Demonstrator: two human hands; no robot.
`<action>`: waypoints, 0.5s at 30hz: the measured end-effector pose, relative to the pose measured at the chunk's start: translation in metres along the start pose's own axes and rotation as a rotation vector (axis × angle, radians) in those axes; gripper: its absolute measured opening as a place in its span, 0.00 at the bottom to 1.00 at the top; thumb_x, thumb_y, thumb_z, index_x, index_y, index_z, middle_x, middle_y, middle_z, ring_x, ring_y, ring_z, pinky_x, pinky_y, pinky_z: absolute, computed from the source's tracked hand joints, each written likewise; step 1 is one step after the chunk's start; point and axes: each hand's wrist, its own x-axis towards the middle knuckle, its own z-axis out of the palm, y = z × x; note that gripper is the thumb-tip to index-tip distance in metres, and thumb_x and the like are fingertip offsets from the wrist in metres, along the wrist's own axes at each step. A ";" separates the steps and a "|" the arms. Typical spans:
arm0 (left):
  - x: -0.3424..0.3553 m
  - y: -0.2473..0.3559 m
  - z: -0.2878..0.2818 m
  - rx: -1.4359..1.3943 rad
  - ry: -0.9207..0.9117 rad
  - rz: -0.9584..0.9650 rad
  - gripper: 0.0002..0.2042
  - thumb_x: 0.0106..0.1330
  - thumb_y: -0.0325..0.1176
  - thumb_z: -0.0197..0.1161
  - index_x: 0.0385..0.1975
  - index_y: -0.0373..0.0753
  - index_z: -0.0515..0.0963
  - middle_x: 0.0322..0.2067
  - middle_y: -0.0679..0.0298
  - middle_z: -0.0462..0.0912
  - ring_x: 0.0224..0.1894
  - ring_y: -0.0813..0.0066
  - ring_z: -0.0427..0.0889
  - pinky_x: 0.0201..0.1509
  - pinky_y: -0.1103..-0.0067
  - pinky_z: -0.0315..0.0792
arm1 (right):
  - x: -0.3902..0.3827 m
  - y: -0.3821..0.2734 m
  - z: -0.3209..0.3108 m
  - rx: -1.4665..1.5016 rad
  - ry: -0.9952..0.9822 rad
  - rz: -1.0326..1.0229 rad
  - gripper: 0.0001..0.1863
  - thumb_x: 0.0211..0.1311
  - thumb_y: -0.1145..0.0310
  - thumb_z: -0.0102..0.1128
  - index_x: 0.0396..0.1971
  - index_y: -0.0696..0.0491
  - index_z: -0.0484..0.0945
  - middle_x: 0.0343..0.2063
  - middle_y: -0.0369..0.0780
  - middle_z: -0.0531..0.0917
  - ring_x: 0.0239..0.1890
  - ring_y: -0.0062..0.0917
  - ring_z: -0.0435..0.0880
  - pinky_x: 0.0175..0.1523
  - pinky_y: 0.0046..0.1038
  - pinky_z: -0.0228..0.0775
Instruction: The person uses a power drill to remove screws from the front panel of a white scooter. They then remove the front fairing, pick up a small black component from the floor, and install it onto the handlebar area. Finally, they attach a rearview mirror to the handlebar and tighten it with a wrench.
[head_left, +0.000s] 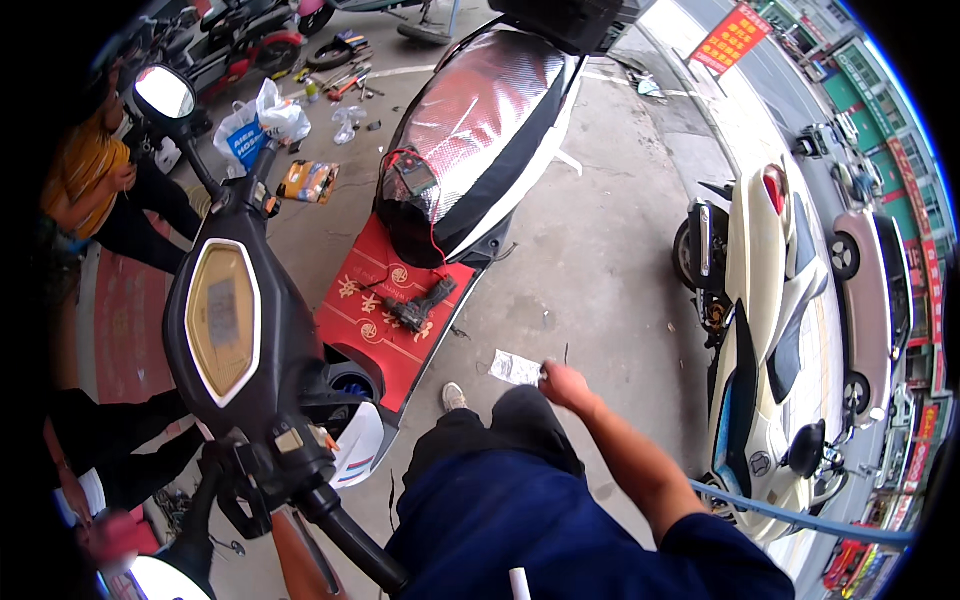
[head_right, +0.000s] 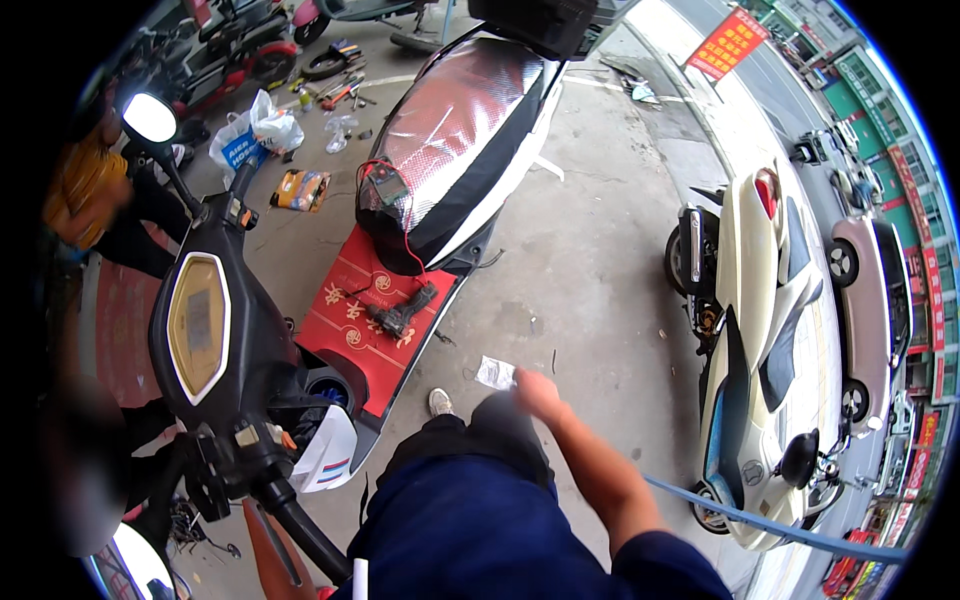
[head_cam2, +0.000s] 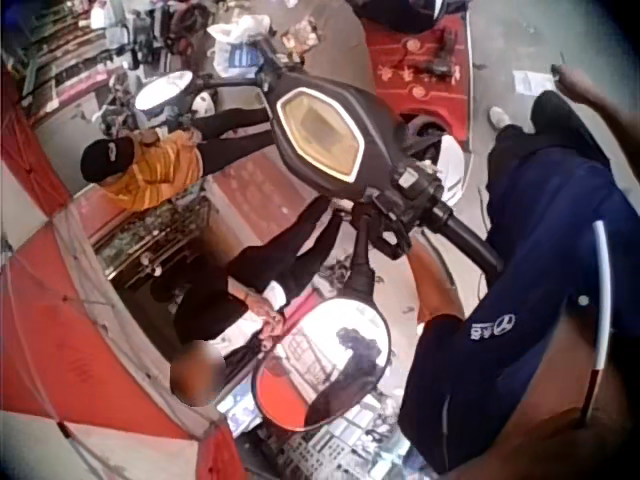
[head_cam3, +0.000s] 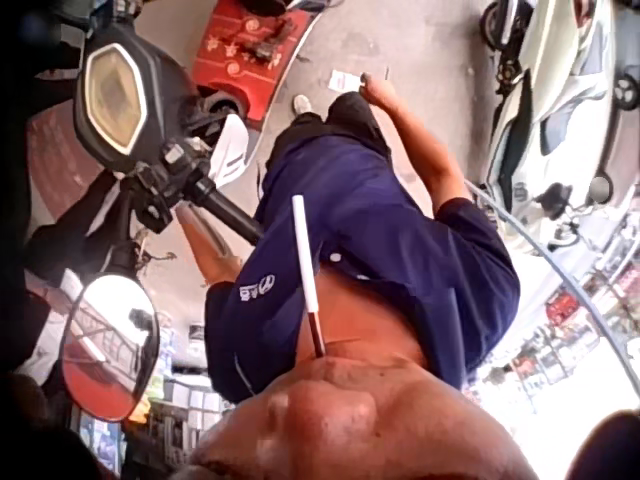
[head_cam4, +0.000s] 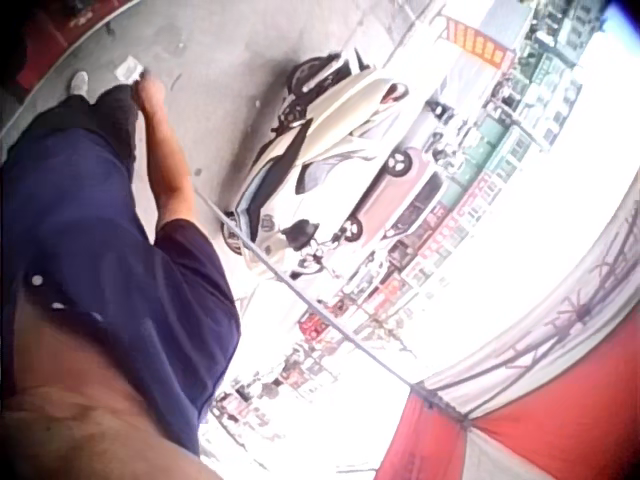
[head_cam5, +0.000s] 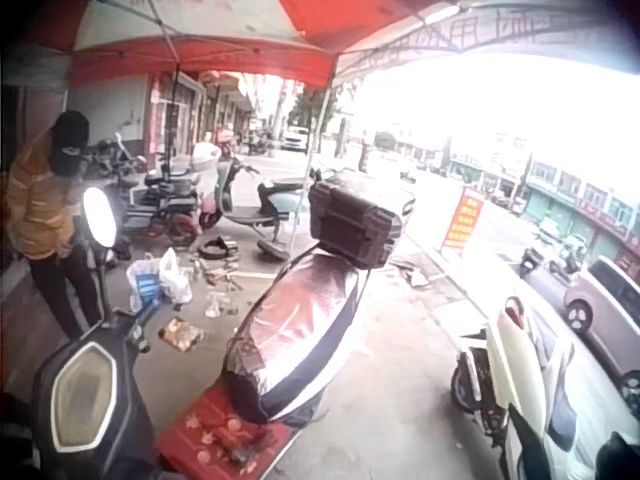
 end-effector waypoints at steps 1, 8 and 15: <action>-0.011 -0.004 -0.004 0.014 0.064 0.023 0.14 0.64 0.41 0.56 0.40 0.37 0.73 0.33 0.62 0.75 0.32 0.73 0.74 0.35 0.77 0.68 | 0.022 -0.017 -0.023 -0.006 -0.060 -0.054 0.16 0.57 0.63 0.52 0.42 0.55 0.76 0.37 0.51 0.82 0.42 0.47 0.81 0.46 0.45 0.73; -0.143 -0.045 -0.002 0.123 0.435 0.013 0.08 0.65 0.36 0.54 0.35 0.37 0.74 0.26 0.63 0.76 0.24 0.76 0.74 0.27 0.80 0.69 | 0.172 -0.131 -0.048 -0.338 -0.362 -0.376 0.15 0.56 0.70 0.51 0.43 0.57 0.76 0.39 0.51 0.83 0.45 0.45 0.82 0.46 0.44 0.75; -0.304 -0.127 0.129 0.105 0.045 -0.565 0.04 0.64 0.31 0.57 0.34 0.39 0.75 0.23 0.64 0.78 0.20 0.79 0.76 0.21 0.83 0.70 | 0.287 -0.179 0.061 -0.428 -0.245 -0.728 0.23 0.56 0.71 0.51 0.54 0.56 0.69 0.49 0.49 0.74 0.58 0.41 0.69 0.56 0.38 0.69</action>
